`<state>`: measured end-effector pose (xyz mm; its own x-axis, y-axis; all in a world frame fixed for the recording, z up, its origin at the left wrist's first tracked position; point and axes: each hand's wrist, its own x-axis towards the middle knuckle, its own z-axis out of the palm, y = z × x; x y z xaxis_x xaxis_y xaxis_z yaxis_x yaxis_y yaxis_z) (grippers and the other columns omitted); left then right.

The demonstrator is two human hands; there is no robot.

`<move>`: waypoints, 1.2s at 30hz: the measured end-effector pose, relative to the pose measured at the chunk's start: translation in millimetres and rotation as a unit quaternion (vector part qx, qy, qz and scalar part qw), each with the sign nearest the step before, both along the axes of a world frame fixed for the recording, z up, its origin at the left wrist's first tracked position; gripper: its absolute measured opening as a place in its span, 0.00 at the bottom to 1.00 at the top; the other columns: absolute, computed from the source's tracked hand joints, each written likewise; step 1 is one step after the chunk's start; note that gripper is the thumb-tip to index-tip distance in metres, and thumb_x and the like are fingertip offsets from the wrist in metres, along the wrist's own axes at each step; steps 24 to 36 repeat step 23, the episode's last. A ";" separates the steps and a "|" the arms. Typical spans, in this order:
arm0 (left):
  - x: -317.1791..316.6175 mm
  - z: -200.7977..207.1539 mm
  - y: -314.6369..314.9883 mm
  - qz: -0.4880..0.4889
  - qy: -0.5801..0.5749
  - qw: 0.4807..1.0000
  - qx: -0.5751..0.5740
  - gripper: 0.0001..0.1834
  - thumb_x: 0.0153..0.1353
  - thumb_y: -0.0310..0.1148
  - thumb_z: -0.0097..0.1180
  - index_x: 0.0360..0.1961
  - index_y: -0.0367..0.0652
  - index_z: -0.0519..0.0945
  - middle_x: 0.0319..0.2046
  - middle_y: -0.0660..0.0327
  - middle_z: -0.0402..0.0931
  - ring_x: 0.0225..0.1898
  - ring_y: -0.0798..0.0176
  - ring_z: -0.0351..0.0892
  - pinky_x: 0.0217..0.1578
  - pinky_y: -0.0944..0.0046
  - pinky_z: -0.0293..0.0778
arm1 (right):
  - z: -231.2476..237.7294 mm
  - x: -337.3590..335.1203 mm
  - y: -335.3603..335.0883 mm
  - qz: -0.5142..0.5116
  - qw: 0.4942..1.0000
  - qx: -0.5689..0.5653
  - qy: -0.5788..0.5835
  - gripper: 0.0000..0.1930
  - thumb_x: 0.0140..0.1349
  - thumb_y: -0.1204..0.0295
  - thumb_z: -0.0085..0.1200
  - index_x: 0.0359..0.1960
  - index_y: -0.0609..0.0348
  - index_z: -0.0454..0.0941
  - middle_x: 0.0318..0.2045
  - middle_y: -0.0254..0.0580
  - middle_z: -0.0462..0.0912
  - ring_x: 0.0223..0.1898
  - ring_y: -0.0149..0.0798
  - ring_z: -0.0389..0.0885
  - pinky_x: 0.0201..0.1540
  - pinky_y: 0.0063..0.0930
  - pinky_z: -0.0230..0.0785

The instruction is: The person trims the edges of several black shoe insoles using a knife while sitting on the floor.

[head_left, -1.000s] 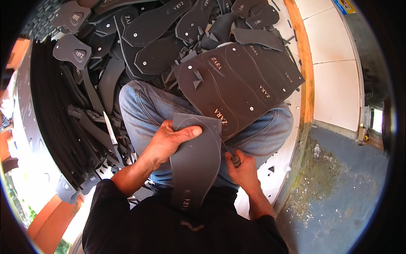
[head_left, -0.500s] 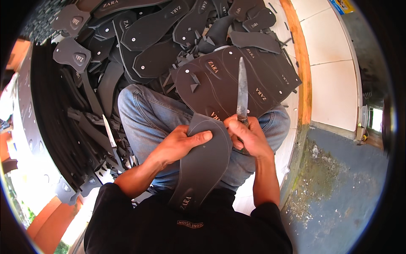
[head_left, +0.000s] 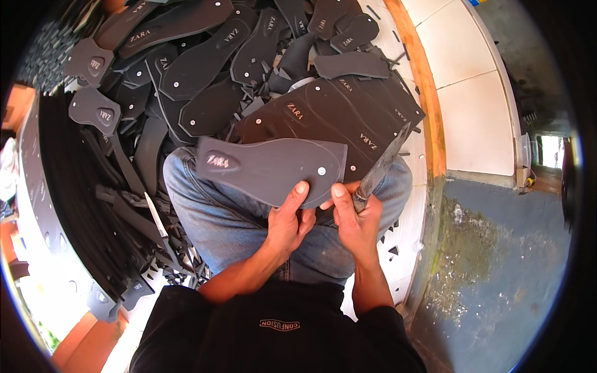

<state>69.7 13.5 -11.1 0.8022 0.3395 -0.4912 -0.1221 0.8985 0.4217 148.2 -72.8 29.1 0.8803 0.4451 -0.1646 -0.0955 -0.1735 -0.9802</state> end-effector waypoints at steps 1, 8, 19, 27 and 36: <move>1.6 4.6 -0.2 0.016 0.021 0.999 -0.021 0.14 0.63 0.45 0.52 0.35 0.44 0.71 0.14 0.66 0.64 0.08 0.73 0.56 0.09 0.73 0.52 | -6.3 -1.0 -7.3 -0.001 0.997 -0.067 -0.044 0.16 0.61 0.64 0.56 0.21 0.64 0.72 0.11 0.34 0.70 0.15 0.24 0.65 0.18 0.23 0.57; 14.1 11.8 -2.7 0.083 0.056 0.993 -0.066 0.15 0.62 0.46 0.53 0.34 0.45 0.71 0.14 0.66 0.63 0.10 0.73 0.58 0.10 0.73 0.54 | -37.7 -21.6 -46.2 0.022 0.917 -0.348 -0.194 0.20 0.59 0.61 0.57 0.16 0.61 0.67 0.10 0.48 0.71 0.13 0.50 0.72 0.18 0.38 0.62; -1.7 -4.8 4.9 0.039 0.008 0.997 -0.067 0.16 0.62 0.45 0.53 0.39 0.44 0.71 0.12 0.65 0.63 0.09 0.72 0.58 0.09 0.74 0.53 | -38.8 -33.8 -25.6 0.018 0.918 -0.353 -0.181 0.18 0.60 0.68 0.54 0.16 0.64 0.66 0.09 0.50 0.68 0.11 0.49 0.67 0.17 0.39 0.58; -22.9 -6.4 -6.3 0.031 -0.017 0.999 0.009 0.20 0.62 0.43 0.53 0.49 0.44 0.68 0.12 0.64 0.65 0.07 0.71 0.59 0.08 0.75 0.56 | -37.2 -26.8 -6.4 0.027 0.914 -0.355 -0.197 0.15 0.57 0.68 0.57 0.20 0.64 0.67 0.13 0.56 0.72 0.17 0.54 0.76 0.22 0.44 0.61; -22.9 -6.4 -6.3 0.031 -0.017 0.999 0.009 0.20 0.62 0.43 0.53 0.49 0.44 0.68 0.12 0.64 0.65 0.07 0.71 0.59 0.08 0.75 0.56 | -37.2 -26.8 -6.4 0.027 0.914 -0.355 -0.197 0.15 0.57 0.68 0.57 0.20 0.64 0.67 0.13 0.56 0.72 0.17 0.54 0.76 0.22 0.44 0.61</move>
